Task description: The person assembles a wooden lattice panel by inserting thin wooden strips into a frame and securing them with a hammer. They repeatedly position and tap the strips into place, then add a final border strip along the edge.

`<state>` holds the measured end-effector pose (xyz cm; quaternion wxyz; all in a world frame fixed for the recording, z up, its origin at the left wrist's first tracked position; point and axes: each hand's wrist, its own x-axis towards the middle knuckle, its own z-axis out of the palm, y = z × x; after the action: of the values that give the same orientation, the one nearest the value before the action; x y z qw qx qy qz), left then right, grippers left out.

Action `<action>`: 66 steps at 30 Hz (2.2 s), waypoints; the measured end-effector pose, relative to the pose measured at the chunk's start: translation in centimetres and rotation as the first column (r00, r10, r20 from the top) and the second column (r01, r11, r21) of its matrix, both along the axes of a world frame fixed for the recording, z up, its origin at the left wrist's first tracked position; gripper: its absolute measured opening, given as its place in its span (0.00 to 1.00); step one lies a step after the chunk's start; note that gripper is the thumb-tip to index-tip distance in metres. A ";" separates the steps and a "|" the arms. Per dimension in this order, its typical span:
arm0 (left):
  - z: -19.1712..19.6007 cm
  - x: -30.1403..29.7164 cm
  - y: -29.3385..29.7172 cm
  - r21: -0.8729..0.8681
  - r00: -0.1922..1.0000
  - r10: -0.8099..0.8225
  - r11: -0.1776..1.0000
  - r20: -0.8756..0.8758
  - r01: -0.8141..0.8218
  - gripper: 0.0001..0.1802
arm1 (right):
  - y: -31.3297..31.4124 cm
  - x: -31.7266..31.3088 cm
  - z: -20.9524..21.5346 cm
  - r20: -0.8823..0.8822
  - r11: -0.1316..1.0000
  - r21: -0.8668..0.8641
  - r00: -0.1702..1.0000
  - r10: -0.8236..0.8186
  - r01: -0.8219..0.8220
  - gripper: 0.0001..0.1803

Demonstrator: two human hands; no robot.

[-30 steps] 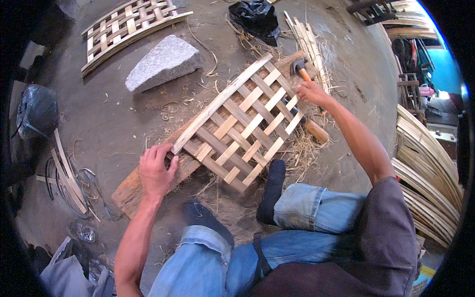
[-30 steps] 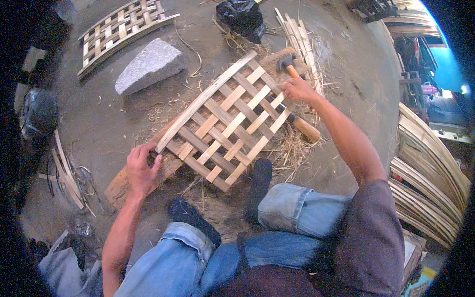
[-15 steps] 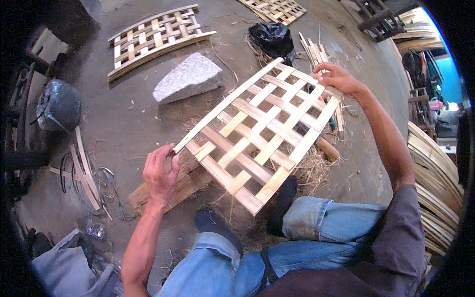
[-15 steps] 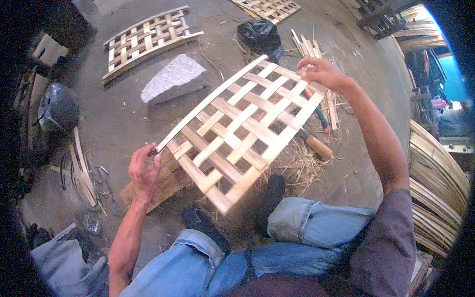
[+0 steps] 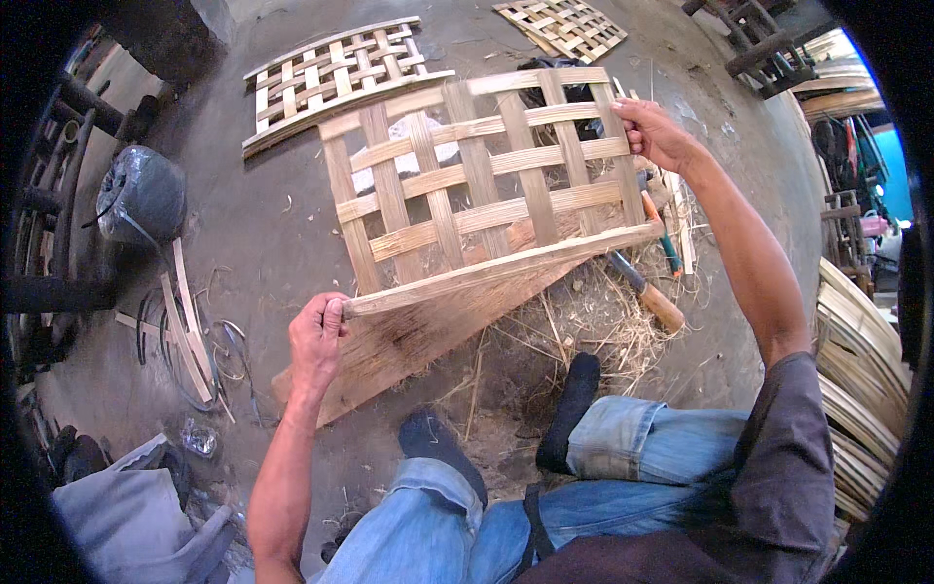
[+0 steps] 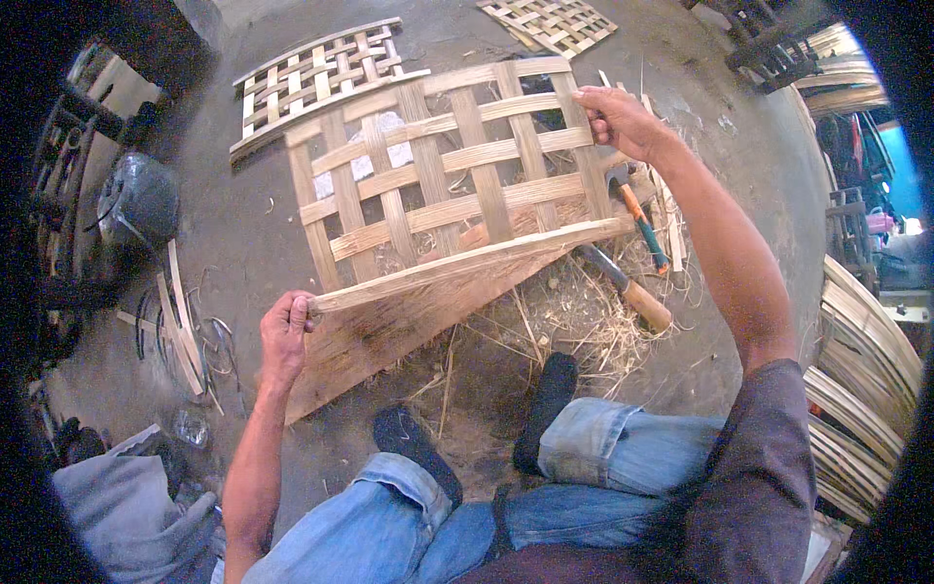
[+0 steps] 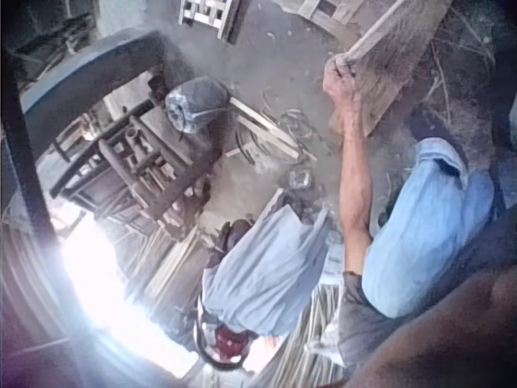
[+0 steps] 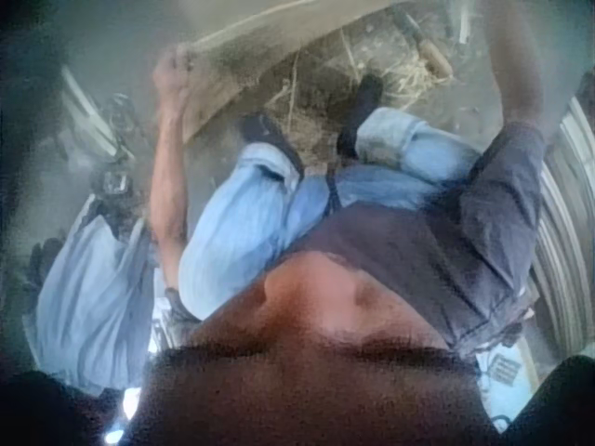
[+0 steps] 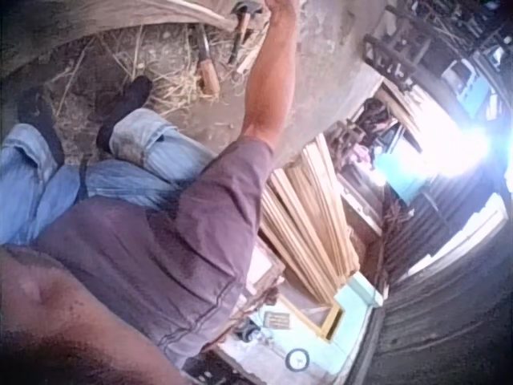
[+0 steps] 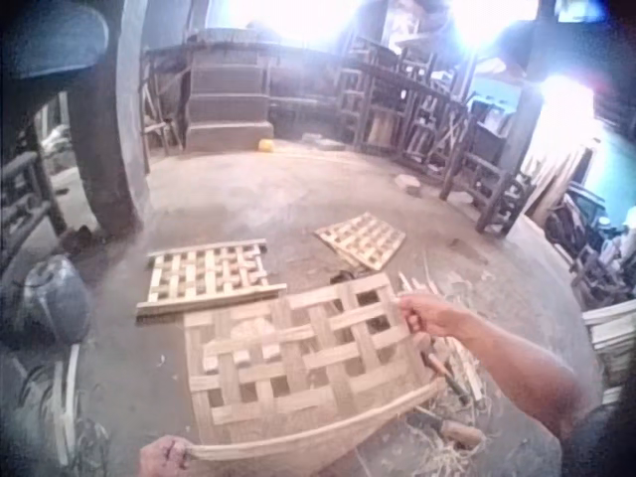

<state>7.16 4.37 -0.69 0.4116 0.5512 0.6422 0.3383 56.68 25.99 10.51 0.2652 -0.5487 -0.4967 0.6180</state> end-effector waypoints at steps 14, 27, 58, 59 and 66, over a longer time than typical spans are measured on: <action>-1.5 -1.7 -3.6 -0.228 0.994 -0.029 0.974 -0.108 0.003 0.16 | -0.7 -4.1 -12.1 0.219 0.997 -0.036 0.974 -0.065 0.074 0.11; -0.6 -1.6 -2.9 -0.004 0.935 -0.154 0.987 -0.319 0.161 0.07 | -0.5 -2.5 -15.3 0.381 0.999 -0.002 0.924 -0.039 0.043 0.17; 10.6 -8.6 24.1 0.622 0.662 0.263 0.680 -0.702 0.389 0.19 | -9.4 -10.0 -0.2 -0.251 0.915 -0.182 0.917 0.310 -0.359 0.25; 10.9 -8.5 24.7 0.707 0.700 0.384 0.664 -0.602 0.243 0.21 | -11.1 -11.8 -0.7 -0.293 0.943 -0.169 0.928 0.229 -0.286 0.26; 2.9 -9.2 16.0 -0.405 0.871 0.319 0.901 0.374 -0.156 0.31 | -13.6 -18.0 -8.2 -0.436 0.982 -0.172 0.900 -0.009 -0.073 0.22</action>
<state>-2.08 20.37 2.23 0.5921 0.2925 0.6499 0.3763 38.69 12.39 2.29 0.3072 -0.4109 -0.3749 0.7721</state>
